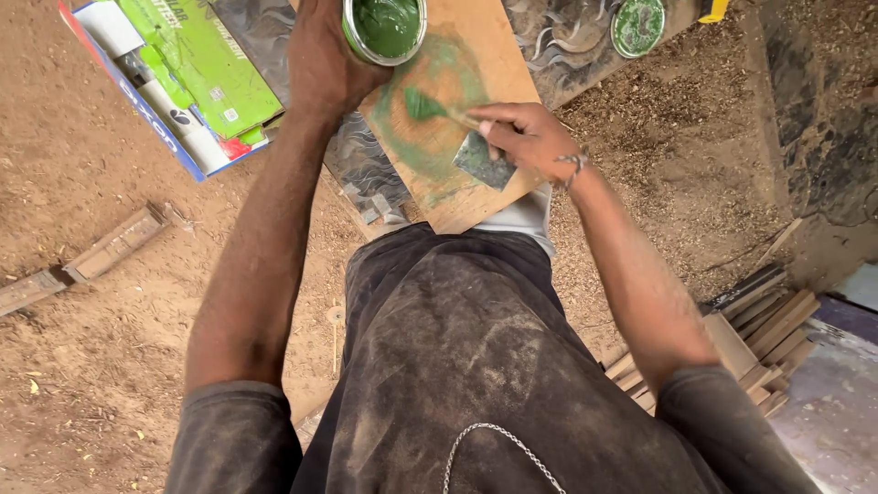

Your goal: Mixing green wood filler in a small tin and applying it to a wooden board using a spatula.

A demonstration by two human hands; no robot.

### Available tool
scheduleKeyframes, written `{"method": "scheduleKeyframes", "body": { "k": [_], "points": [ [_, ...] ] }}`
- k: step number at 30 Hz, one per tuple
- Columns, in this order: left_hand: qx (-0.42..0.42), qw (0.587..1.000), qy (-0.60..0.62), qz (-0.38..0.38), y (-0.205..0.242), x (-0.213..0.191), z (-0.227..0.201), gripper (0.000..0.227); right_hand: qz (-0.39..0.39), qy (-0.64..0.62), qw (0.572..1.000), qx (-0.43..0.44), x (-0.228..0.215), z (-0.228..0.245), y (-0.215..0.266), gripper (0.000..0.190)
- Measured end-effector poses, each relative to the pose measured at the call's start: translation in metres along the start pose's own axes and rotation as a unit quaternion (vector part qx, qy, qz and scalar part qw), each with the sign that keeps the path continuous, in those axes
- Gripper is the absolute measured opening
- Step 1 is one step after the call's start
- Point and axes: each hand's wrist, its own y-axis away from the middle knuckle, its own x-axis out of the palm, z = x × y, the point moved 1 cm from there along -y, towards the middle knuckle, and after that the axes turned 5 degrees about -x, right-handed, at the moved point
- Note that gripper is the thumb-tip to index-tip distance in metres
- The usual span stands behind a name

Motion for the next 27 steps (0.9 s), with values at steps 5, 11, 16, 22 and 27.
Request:
{"method": "scheduleKeyframes", "body": {
  "k": [5, 11, 16, 22, 27],
  "points": [
    [0.022, 0.999, -0.039, 0.025, -0.002, 0.001, 0.002, 0.066, 0.074, 0.31, 0.947, 0.049, -0.023, -0.017, -0.031, 0.033],
    [0.01, 0.999, -0.046, 0.015, 0.001, 0.003, 0.006, 0.059, 0.025, 0.317, 0.935, -0.158, -0.037, -0.05, -0.029, 0.025],
    [-0.053, 0.995, -0.068, 0.054, -0.002, 0.007, 0.01, 0.055, -0.048, 0.398, 0.893, -0.203, -0.023, -0.045, -0.006, 0.025],
    [-0.085, 0.989, -0.076, 0.093, -0.003, 0.008, 0.007, 0.046, -0.115, 0.508, 0.842, -0.144, -0.017, -0.03, 0.012, 0.025],
    [0.037, 0.995, -0.092, 0.003, -0.004, 0.002, -0.001, 0.054, -0.142, 0.607, 0.782, 0.009, -0.019, 0.002, 0.033, 0.019]
  ]
}}
